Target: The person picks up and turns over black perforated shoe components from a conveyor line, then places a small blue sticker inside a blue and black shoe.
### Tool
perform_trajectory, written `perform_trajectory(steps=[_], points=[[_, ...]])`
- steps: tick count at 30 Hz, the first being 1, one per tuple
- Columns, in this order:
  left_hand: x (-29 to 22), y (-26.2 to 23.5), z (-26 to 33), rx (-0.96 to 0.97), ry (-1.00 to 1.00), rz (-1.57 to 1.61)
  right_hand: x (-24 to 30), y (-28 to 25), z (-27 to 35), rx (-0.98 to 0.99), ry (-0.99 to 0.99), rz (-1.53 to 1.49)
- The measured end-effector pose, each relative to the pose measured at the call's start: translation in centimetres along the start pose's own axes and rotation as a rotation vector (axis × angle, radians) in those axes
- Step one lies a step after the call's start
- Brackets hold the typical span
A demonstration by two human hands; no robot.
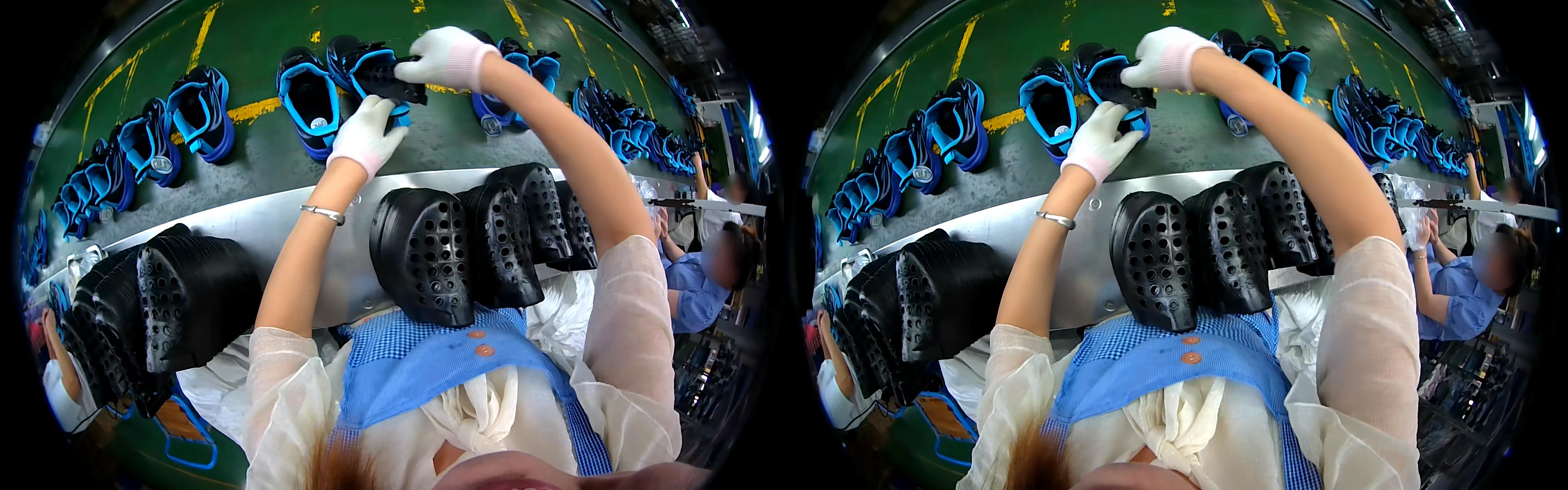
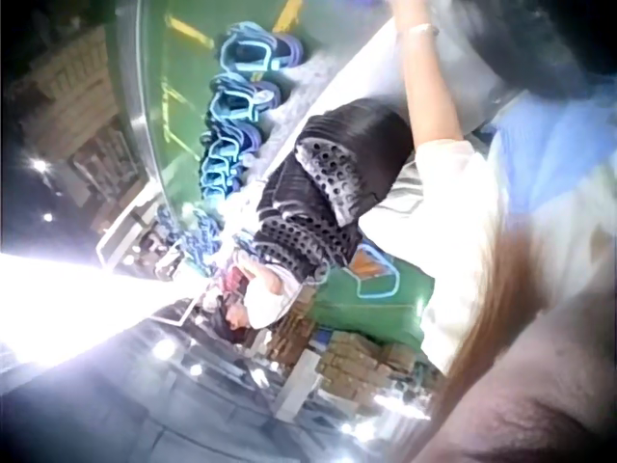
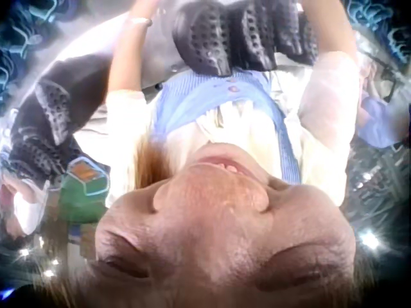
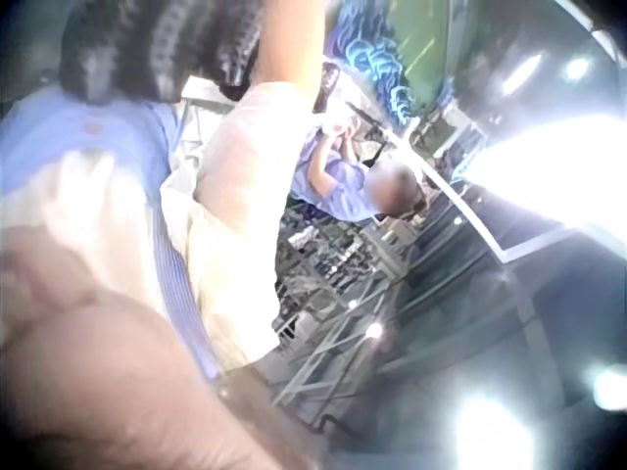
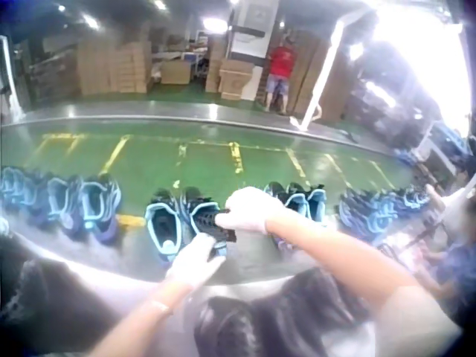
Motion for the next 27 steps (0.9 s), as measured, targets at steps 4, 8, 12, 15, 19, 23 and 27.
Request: perform_trajectory(steps=[4, 8, 12, 15, 19, 23, 27], points=[[1.3, 1.8, -1.9, 0.243, -0.158, -0.178, 2.1, 3.2, -3.5, -0.035, -0.063, 0.227], [0.8, 2.1, -2.9, 0.358, -0.209, -0.188, 1.9, 6.5, -4.9, 0.034, 0.000, 0.240], [1.6, 3.1, -3.1, 0.476, -0.256, -0.207, 1.8, 7.4, -5.8, 0.046, 0.090, 0.128], [2.3, 3.7, -3.6, 0.503, -0.288, -0.196, 1.2, 8.6, -8.0, 0.019, 0.058, 0.177], [2.4, 3.6, -3.3, 0.556, -0.345, -0.191, 0.9, 9.0, -8.3, 0.027, 0.049, 0.138], [1.9, 3.7, -3.7, 0.558, -0.293, -0.275, 0.8, 8.8, -8.3, 0.026, 0.014, 0.126], [1.5, 3.6, -3.7, 0.601, -0.375, -0.281, 0.8, 8.0, -7.7, -0.019, -0.005, 0.041]])
Point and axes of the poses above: each hand's wrist, its own z-axis away from the middle knuckle, its own y-axis out of the palm, x = y × z, the point moved 7 cm from there along -z, towards the middle knuckle, and after that the axes turned 5 degrees about -x, right-handed, at the moved point
